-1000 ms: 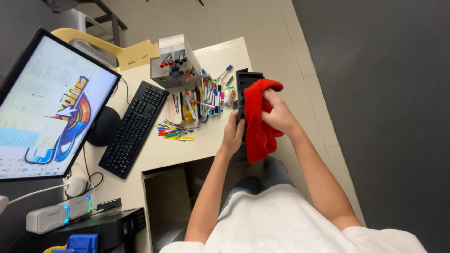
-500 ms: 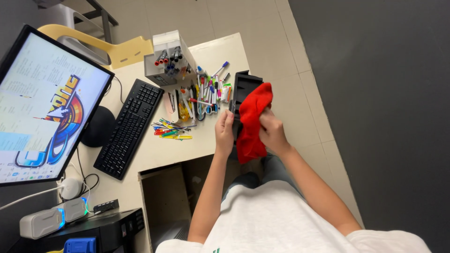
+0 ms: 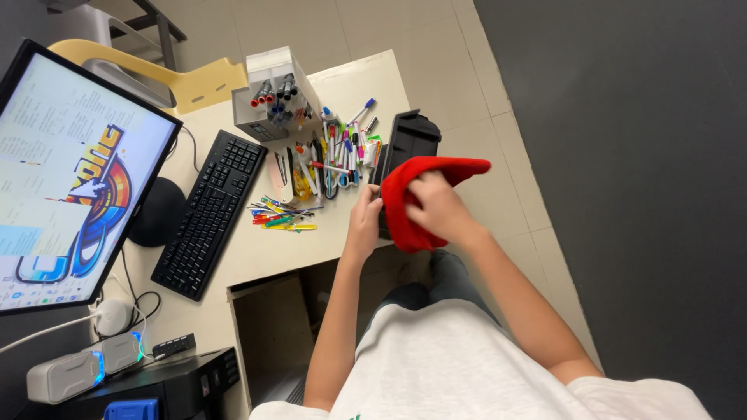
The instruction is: Cleaning a black plastic storage box using a red cloth at a desk.
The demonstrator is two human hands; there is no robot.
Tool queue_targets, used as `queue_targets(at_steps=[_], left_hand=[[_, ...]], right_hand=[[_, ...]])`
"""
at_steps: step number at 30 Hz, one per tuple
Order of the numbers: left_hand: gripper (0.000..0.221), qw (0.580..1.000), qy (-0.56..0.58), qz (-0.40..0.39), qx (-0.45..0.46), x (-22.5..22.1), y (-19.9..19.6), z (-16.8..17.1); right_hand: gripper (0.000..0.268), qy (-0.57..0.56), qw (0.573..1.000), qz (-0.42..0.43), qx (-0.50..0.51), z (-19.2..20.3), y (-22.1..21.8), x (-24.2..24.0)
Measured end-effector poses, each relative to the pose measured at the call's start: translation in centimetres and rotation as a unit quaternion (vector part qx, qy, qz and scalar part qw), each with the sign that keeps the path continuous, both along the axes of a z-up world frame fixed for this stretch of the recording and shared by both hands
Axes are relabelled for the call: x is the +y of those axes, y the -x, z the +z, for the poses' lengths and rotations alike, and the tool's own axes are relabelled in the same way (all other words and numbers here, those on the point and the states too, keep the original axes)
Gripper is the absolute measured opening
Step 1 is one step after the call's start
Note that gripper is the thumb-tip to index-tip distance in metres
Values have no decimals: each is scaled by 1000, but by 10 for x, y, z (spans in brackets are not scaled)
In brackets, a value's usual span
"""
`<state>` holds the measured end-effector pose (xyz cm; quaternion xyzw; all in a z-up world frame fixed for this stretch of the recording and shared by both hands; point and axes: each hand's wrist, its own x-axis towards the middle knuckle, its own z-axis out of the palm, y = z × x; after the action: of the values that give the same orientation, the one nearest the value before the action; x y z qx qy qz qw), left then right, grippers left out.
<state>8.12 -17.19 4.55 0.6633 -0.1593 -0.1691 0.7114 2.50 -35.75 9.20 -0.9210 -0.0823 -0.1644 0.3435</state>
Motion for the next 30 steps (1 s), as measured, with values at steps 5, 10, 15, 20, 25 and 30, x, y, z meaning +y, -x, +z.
queue_targets(at_steps=[5,10,15,20,25,30], left_hand=[[43,996,-75,40,4,10,-5,-20],[68,987,-137,71,41,16,-15,-21],[73,987,-122,102,-24,22,-18,-14],[67,980,-129,153,-5,28,-24,-29],[65,978,-114,172,18,27,-26,-36],[62,965,-136,218,-57,21,-40,-38]], right_hand=[[26,72,997,-10,27,-41,-10,52],[30,-9,993,-50,-109,-51,-14,68],[24,99,995,26,-8,-54,-26,70],[22,88,996,7,17,-38,-17,81],[24,70,997,-29,21,-28,5,79],[24,62,995,-61,53,-53,25,53]])
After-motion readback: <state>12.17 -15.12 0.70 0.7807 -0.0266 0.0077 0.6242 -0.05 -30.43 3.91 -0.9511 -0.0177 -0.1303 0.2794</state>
